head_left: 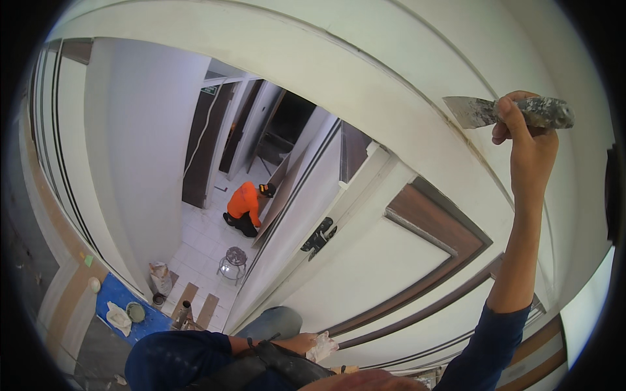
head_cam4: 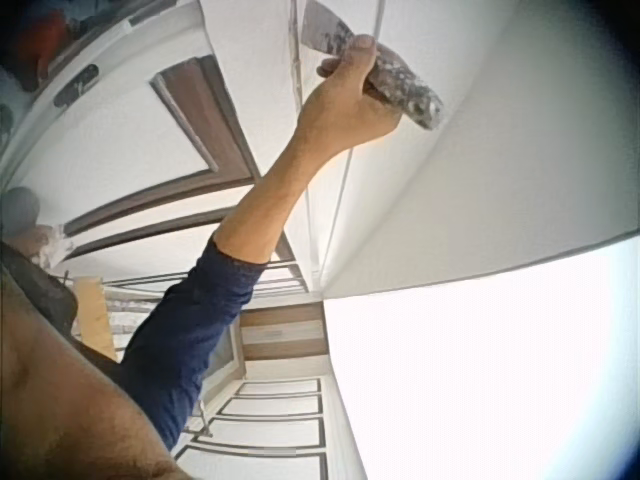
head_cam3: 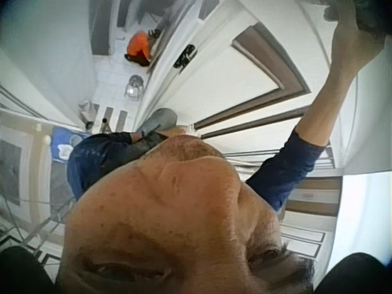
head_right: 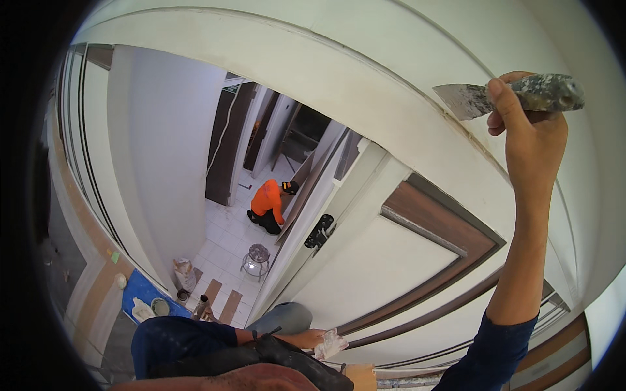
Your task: The person applies plaster to the curved ceiling of a spiral staircase using a putty knife. They repeatedly scoop plaster from a container and spread it along the ceiling surface.
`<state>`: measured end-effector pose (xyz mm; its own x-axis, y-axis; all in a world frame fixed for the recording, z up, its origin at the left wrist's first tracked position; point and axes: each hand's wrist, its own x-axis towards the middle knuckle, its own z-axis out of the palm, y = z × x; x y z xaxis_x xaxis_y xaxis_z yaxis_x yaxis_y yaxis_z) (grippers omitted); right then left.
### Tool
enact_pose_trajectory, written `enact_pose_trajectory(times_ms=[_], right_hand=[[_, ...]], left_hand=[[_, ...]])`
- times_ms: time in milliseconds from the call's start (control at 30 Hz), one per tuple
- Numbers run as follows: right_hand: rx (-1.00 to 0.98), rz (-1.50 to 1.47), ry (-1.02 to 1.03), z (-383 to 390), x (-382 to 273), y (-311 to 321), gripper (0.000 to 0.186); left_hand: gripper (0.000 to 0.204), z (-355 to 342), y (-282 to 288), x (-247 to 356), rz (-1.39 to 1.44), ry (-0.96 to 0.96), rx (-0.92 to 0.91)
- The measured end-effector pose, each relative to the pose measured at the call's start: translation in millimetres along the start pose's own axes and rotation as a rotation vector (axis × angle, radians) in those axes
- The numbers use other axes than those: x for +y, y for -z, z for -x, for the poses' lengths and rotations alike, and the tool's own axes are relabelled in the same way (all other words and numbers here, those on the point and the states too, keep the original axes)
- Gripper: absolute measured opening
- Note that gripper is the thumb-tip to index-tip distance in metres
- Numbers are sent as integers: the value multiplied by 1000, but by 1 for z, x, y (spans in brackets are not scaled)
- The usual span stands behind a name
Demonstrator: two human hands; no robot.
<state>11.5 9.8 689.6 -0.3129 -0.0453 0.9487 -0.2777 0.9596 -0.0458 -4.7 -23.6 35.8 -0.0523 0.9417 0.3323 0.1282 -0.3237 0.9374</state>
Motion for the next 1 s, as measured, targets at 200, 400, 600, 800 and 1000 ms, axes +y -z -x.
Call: enact_pose_trajectory(times_ms=[200, 400, 600, 800, 1000], right_hand=[[82, -121, -99, 9, 23, 23, 28], [43, -63, -100, 17, 43, 32, 29], [-43, -41, -51, 8, 38, 21, 28], [-107, 5, -38, 1, 31, 2, 28], [-157, 5, -88, -19, 30, 5, 18]], left_hand=[[50, -7, 2, -36, 201, 335, 18], [48, 0, 18, 52, 240, 412, -15], [50, 1, 14, 45, 170, 389, 0], [52, -3, 11, 39, 278, 459, -18], [49, -3, 8, 10, 154, 413, 7]])
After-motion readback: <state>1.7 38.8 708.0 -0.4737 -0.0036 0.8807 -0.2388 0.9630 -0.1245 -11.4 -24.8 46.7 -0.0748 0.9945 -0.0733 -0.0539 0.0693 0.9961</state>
